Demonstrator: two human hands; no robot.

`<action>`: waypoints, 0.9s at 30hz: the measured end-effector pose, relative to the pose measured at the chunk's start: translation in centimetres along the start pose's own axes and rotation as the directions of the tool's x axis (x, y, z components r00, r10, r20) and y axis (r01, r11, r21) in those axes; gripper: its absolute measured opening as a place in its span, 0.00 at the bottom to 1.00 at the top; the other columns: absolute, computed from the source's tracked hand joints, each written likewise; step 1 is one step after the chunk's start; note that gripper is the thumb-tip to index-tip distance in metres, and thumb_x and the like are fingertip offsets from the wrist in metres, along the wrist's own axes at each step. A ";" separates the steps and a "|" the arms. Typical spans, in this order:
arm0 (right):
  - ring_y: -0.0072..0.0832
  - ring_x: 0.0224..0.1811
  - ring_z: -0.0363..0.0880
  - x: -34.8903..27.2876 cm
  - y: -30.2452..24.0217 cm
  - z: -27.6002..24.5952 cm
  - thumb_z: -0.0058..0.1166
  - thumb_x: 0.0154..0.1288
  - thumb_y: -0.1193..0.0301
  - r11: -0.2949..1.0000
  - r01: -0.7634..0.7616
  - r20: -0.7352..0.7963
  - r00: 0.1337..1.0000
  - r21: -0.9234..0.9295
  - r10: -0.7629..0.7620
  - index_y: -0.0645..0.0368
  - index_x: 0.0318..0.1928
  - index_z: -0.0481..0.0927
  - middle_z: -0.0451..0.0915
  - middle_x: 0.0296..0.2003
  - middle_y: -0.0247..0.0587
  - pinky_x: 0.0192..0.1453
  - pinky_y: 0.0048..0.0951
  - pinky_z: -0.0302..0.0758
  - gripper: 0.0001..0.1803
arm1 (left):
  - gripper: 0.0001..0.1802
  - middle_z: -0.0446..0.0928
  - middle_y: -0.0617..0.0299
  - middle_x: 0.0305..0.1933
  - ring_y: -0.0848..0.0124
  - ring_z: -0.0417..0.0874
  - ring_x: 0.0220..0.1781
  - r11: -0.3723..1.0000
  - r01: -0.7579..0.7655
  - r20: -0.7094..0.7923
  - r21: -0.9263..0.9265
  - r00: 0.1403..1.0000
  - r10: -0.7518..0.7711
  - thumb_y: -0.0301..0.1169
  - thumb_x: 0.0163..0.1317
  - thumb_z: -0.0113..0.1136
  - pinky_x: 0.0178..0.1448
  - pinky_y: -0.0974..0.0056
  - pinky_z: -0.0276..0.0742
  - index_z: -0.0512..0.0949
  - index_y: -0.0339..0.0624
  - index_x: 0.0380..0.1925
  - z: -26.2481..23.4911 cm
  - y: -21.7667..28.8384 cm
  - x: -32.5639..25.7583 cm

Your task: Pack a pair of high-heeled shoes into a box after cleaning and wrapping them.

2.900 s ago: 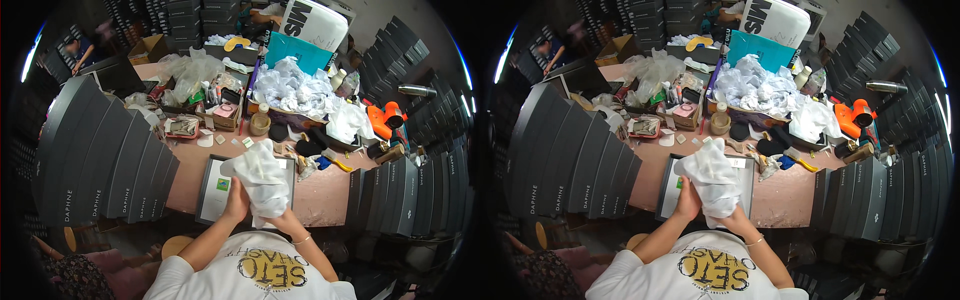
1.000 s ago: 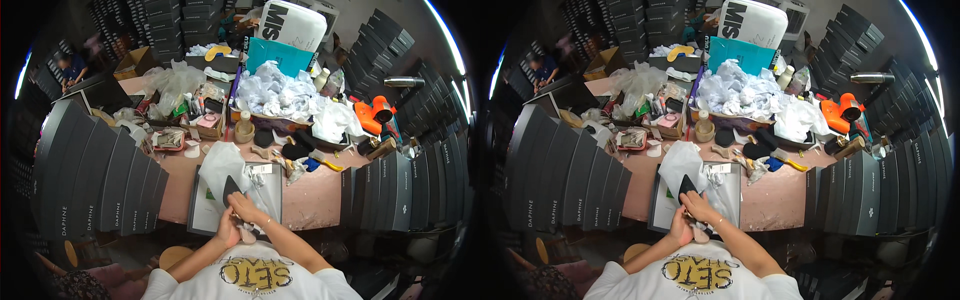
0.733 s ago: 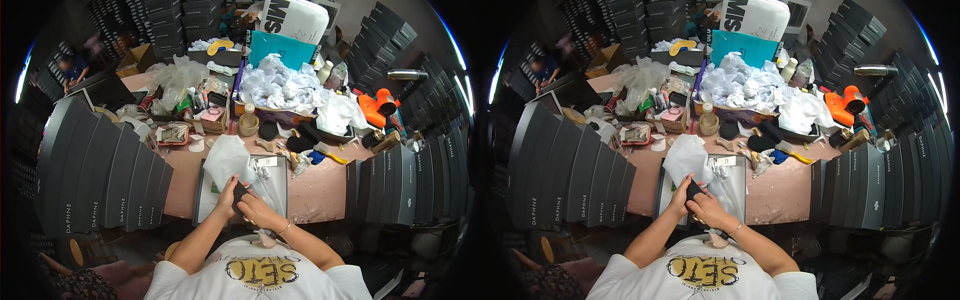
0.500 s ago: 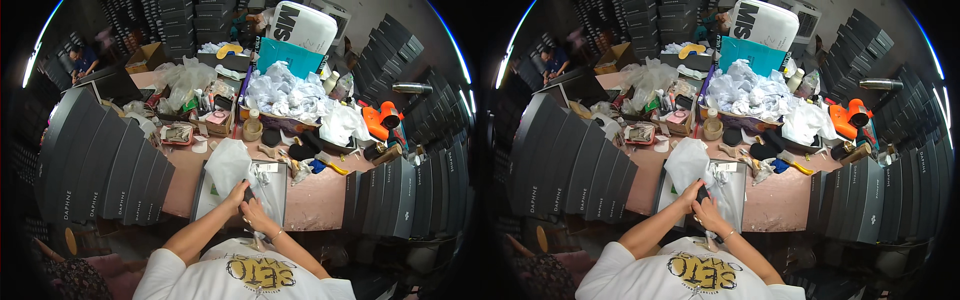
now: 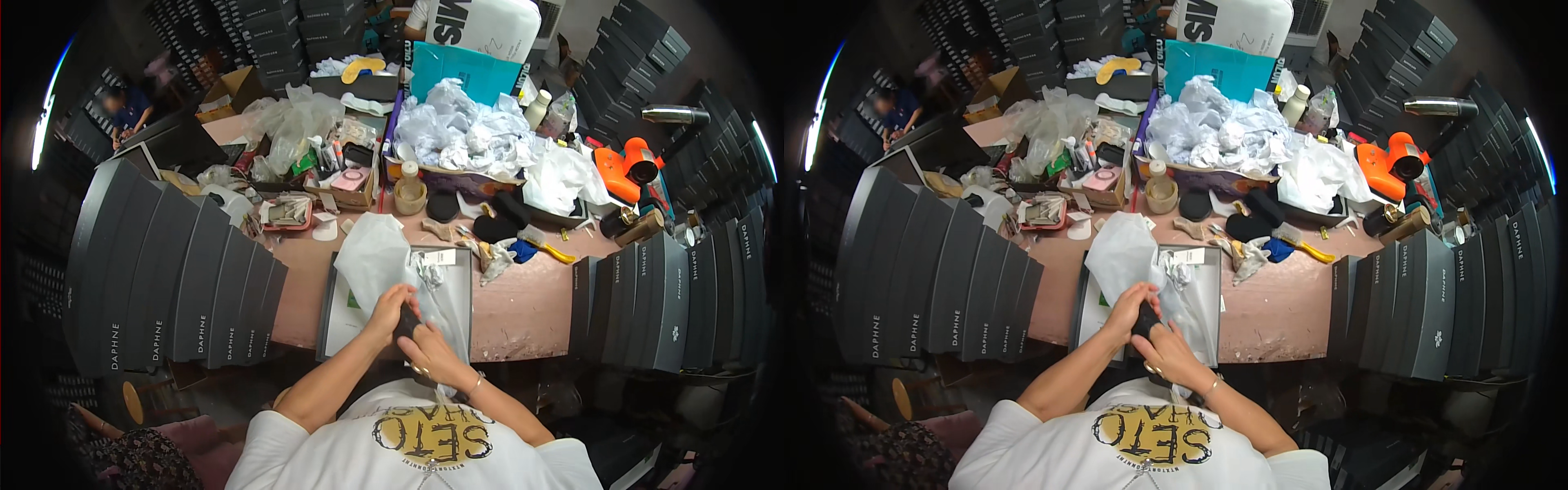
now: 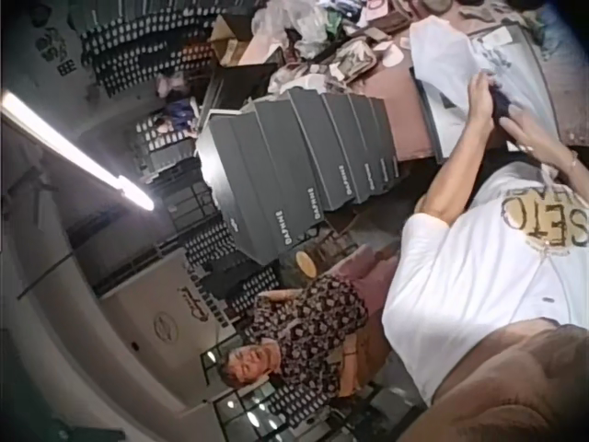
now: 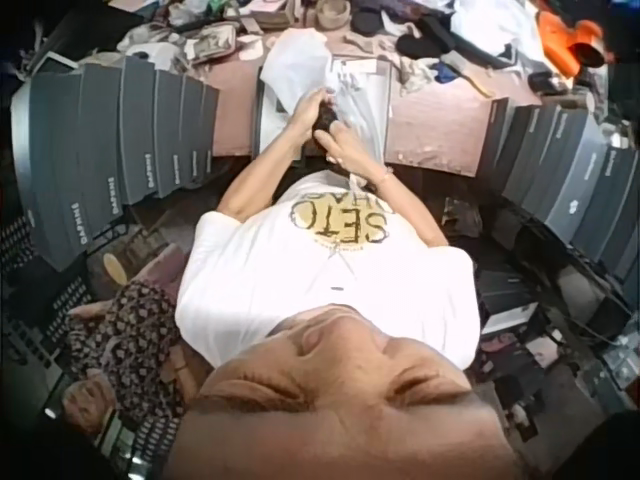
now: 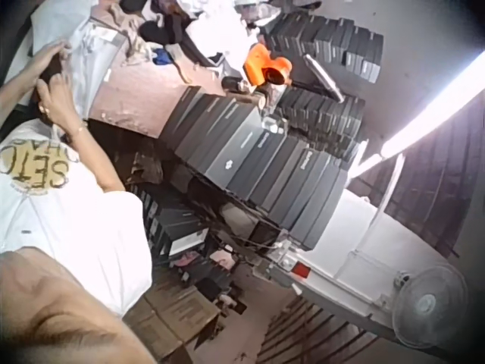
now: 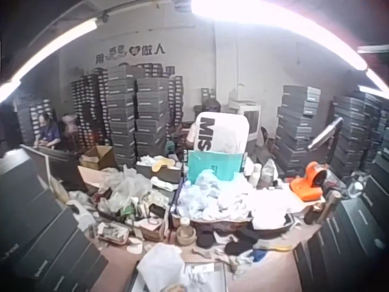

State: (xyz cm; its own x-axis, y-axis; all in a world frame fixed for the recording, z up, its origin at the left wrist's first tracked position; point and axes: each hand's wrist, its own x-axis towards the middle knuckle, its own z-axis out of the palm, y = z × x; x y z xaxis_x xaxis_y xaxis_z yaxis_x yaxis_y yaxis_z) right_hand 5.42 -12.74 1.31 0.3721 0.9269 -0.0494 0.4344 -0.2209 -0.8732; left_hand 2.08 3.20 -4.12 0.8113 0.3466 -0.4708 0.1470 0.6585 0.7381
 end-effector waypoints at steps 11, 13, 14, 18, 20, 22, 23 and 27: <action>0.61 0.70 0.49 -3.1 0.2 -2.5 0.36 0.72 0.55 0.983 0.083 -0.130 0.986 -0.161 -0.104 0.62 0.58 0.70 0.47 0.69 0.67 0.72 0.54 0.45 0.26 | 0.19 0.76 0.55 0.41 0.65 0.81 0.41 0.985 0.139 0.041 -0.105 0.990 -0.135 0.40 0.72 0.46 0.42 0.60 0.82 0.64 0.43 0.58 1.4 1.8 -2.8; 0.61 0.73 0.41 -1.4 1.5 -3.1 0.31 0.73 0.51 0.995 0.049 -0.012 0.999 -0.082 -0.051 0.63 0.51 0.74 0.41 0.71 0.67 0.73 0.51 0.44 0.29 | 0.17 0.76 0.58 0.40 0.67 0.80 0.42 0.982 0.175 0.077 -0.066 0.982 -0.170 0.40 0.72 0.47 0.42 0.62 0.81 0.66 0.45 0.56 2.5 2.2 -2.4; 0.61 0.74 0.37 -0.6 2.2 -3.1 0.28 0.73 0.48 0.999 0.029 0.048 0.998 -0.041 -0.027 0.63 0.48 0.76 0.38 0.71 0.67 0.74 0.50 0.43 0.31 | 0.17 0.76 0.58 0.40 0.68 0.80 0.42 0.986 0.153 0.077 -0.058 0.986 -0.148 0.41 0.72 0.46 0.42 0.63 0.80 0.67 0.46 0.55 2.6 1.7 -2.0; 0.59 0.75 0.29 2.6 3.2 -1.3 0.27 0.72 0.45 0.969 -0.180 0.034 0.981 -0.172 0.188 0.66 0.44 0.75 0.29 0.72 0.65 0.71 0.62 0.40 0.35 | 0.18 0.74 0.59 0.45 0.69 0.78 0.45 0.981 0.184 0.007 0.059 0.983 -0.184 0.44 0.72 0.45 0.47 0.61 0.78 0.70 0.45 0.51 3.7 2.0 -1.7; 0.55 0.76 0.27 3.4 2.5 0.9 0.29 0.71 0.41 0.969 -0.204 -0.062 0.978 -0.142 0.198 0.76 0.47 0.77 0.28 0.73 0.61 0.70 0.66 0.34 0.43 | 0.23 0.72 0.59 0.44 0.71 0.75 0.44 0.972 0.222 0.008 -0.078 0.975 -0.222 0.47 0.69 0.50 0.47 0.63 0.75 0.67 0.41 0.53 1.2 -0.3 -0.6; 0.55 0.76 0.27 3.4 2.5 2.5 0.28 0.70 0.39 0.969 -0.203 -0.143 0.972 -0.138 0.184 0.77 0.49 0.77 0.28 0.73 0.60 0.70 0.67 0.34 0.45 | 0.20 0.73 0.60 0.43 0.70 0.76 0.43 0.982 0.178 -0.026 -0.058 0.983 -0.180 0.46 0.70 0.48 0.46 0.61 0.76 0.68 0.42 0.50 0.7 -0.8 -0.8; 0.55 0.76 0.27 3.7 2.8 2.3 0.29 0.69 0.38 0.975 -0.222 -0.157 0.964 -0.024 0.216 0.79 0.50 0.76 0.28 0.73 0.61 0.70 0.67 0.33 0.48 | 0.19 0.73 0.60 0.43 0.69 0.77 0.43 0.987 0.156 -0.044 -0.046 0.986 -0.158 0.46 0.70 0.47 0.45 0.60 0.77 0.69 0.43 0.49 0.5 -0.8 -1.0; 0.56 0.76 0.30 3.9 3.8 2.9 0.26 0.70 0.38 0.964 -0.265 -0.161 0.950 0.029 0.266 0.75 0.42 0.80 0.32 0.73 0.60 0.69 0.68 0.33 0.47 | 0.22 0.70 0.62 0.43 0.73 0.73 0.45 0.995 0.082 -0.030 0.064 0.996 -0.080 0.45 0.67 0.53 0.48 0.64 0.73 0.65 0.41 0.51 0.5 0.2 -1.8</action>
State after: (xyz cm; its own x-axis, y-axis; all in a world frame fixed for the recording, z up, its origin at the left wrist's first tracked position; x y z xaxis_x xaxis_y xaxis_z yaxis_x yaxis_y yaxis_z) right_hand 6.13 -9.12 -3.60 0.6016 0.7730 -0.2012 0.2959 -0.4497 -0.8427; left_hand 0.93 2.36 -2.82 0.7798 0.3122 -0.5426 0.2489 0.6406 0.7264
